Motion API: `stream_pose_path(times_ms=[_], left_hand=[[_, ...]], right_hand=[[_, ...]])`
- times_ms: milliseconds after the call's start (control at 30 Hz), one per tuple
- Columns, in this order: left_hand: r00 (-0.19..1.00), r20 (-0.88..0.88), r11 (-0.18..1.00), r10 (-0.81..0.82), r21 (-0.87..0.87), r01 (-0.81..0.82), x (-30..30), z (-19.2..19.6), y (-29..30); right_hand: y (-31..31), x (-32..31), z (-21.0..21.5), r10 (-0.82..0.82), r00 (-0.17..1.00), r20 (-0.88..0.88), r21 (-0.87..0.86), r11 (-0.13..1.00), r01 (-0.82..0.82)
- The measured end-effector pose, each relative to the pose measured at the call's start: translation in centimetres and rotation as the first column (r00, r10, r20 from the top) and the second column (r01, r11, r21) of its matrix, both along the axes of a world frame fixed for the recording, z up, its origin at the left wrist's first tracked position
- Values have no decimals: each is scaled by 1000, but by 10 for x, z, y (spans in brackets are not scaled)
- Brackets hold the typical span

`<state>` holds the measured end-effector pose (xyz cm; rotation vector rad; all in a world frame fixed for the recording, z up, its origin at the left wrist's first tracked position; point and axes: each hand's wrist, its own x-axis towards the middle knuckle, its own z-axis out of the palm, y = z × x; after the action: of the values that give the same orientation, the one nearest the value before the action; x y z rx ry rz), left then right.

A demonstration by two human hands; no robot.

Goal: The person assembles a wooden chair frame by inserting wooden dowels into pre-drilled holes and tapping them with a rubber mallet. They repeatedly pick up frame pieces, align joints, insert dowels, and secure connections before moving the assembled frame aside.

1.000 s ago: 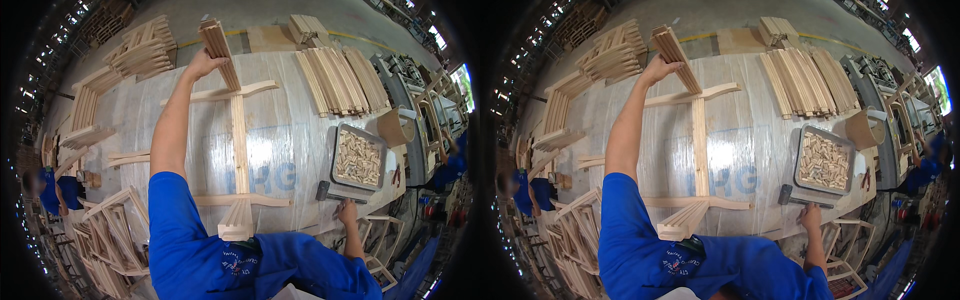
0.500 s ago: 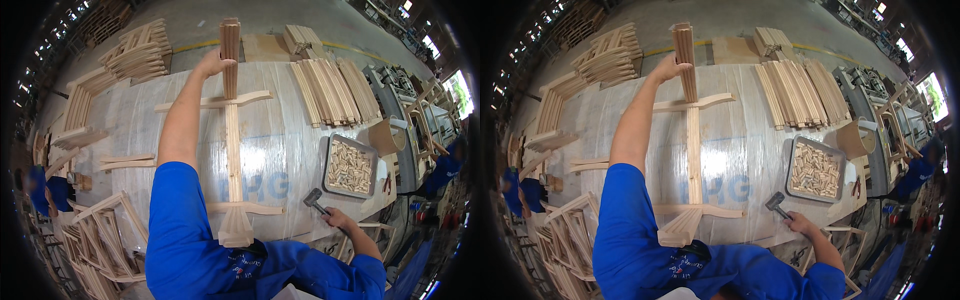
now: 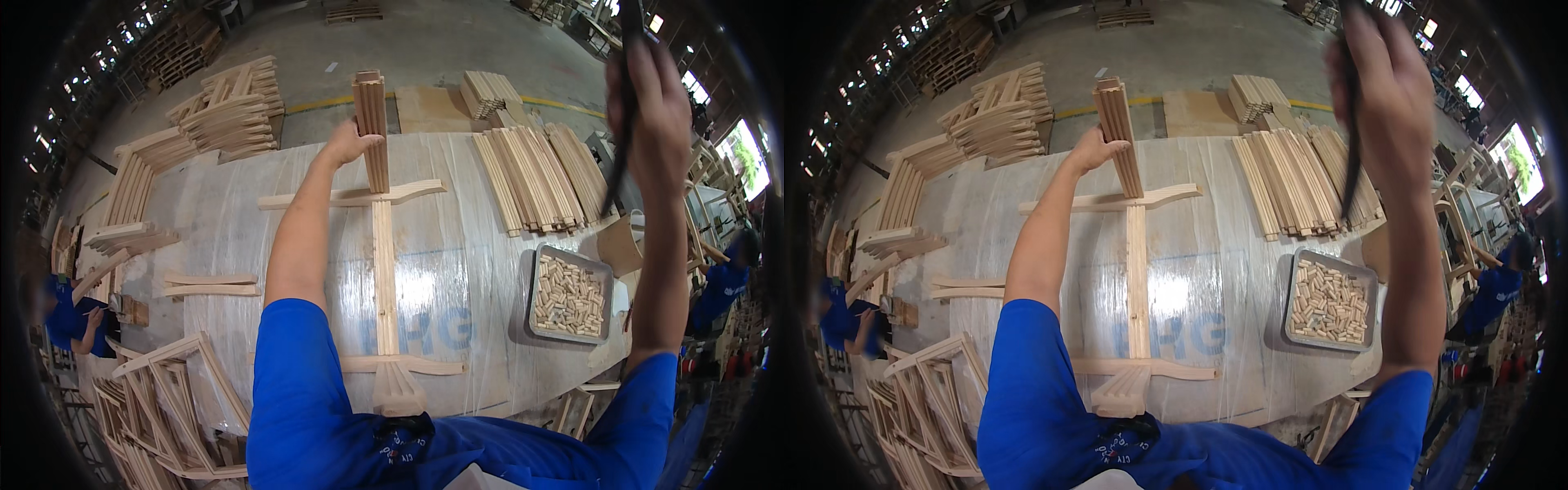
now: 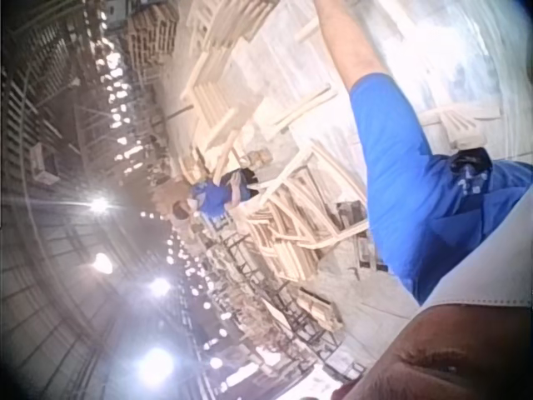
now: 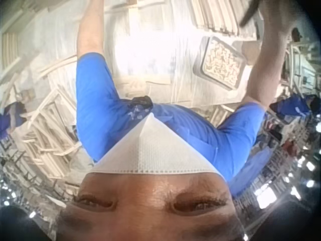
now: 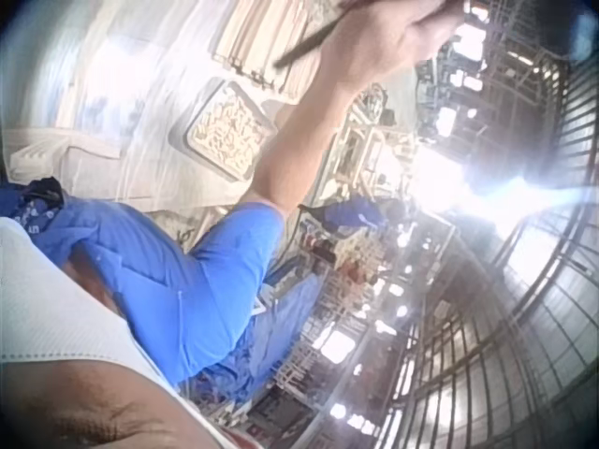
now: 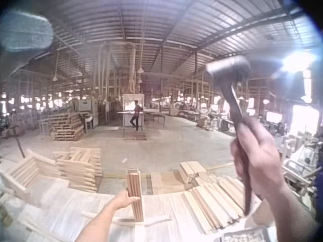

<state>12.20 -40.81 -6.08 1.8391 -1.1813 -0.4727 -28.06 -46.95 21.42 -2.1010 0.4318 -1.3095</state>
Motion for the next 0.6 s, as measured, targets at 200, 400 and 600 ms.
stream_pose_path(times_ms=[200,400,600], left_hand=[[1000,0,999,-30,16,30,-4,5,-3],[992,125,999,-30,40,25,-28,-13,-24],[992,-40,988,-121,-104,116,-2,-25,-6]], right_hand=[[-20,159,-50,-127,978,167,-413,891,186],[-3,161,-71,229,449,-864,199,973,-114],[37,124,-14,289,899,-330,414,900,-138]])
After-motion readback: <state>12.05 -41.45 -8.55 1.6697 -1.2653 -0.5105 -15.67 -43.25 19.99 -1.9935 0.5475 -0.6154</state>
